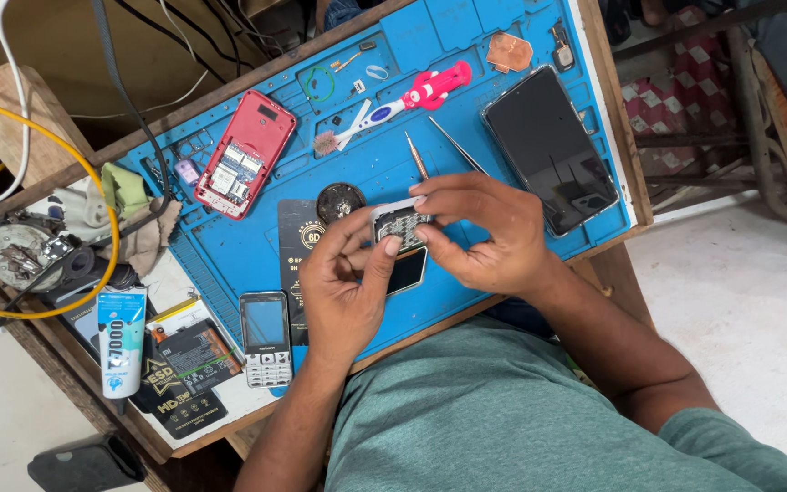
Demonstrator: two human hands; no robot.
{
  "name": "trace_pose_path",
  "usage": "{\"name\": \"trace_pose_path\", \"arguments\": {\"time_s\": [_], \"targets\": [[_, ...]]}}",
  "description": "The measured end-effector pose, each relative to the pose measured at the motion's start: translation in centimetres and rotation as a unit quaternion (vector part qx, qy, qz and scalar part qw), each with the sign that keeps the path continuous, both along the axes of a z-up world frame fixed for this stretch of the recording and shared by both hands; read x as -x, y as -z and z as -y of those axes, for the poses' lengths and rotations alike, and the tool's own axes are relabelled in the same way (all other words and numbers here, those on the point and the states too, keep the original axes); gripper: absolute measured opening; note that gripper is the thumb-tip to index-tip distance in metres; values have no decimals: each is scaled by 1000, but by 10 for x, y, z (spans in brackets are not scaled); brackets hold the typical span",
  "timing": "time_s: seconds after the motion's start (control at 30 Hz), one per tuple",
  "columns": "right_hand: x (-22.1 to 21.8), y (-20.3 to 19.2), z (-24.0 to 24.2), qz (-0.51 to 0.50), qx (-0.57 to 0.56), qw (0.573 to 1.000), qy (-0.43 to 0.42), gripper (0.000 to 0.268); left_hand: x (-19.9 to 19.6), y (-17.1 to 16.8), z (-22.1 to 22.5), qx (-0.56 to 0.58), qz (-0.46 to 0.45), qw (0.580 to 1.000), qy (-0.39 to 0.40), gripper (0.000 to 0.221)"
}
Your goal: The person disassembles a silver feature phone, removes the internal circuit board, and then reassembles the device. The person uses their hands to separate the casing and handle the internal components on a blue workbench.
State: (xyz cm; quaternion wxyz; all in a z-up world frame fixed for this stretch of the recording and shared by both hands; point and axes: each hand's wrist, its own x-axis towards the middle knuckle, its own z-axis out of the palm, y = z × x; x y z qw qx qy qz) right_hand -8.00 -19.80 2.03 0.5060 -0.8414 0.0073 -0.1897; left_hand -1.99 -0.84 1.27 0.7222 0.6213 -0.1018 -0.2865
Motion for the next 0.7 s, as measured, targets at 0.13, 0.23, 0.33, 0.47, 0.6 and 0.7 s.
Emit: {"name": "trace_pose_path", "arguments": {"time_s": [0.13, 0.23, 0.33, 0.47, 0.6, 0.7], "targets": [[1, 1, 2, -36, -82, 996, -13, 25, 2, 2, 2, 0, -8, 1000, -1, 31], [0, 1, 1, -40, -121, 992, -8, 23, 3, 0, 3, -4, -13, 1000, -6, 30], [-2, 0, 0, -32, -98, 995, -3, 22, 3, 0, 4, -12, -11, 1000, -12, 30], [-5, -3, 3, -28, -50, 998, -1, 21, 2, 1, 3, -10, -5, 1000, -16, 31], [-6, -3, 5, -32, -40, 999, 9, 17, 3, 3, 3, -13, -19, 999, -26, 31], [-7, -2, 6, -24, -20, 1000, 5, 17, 2, 4, 2, 3, -22, 999, -23, 31]]}}
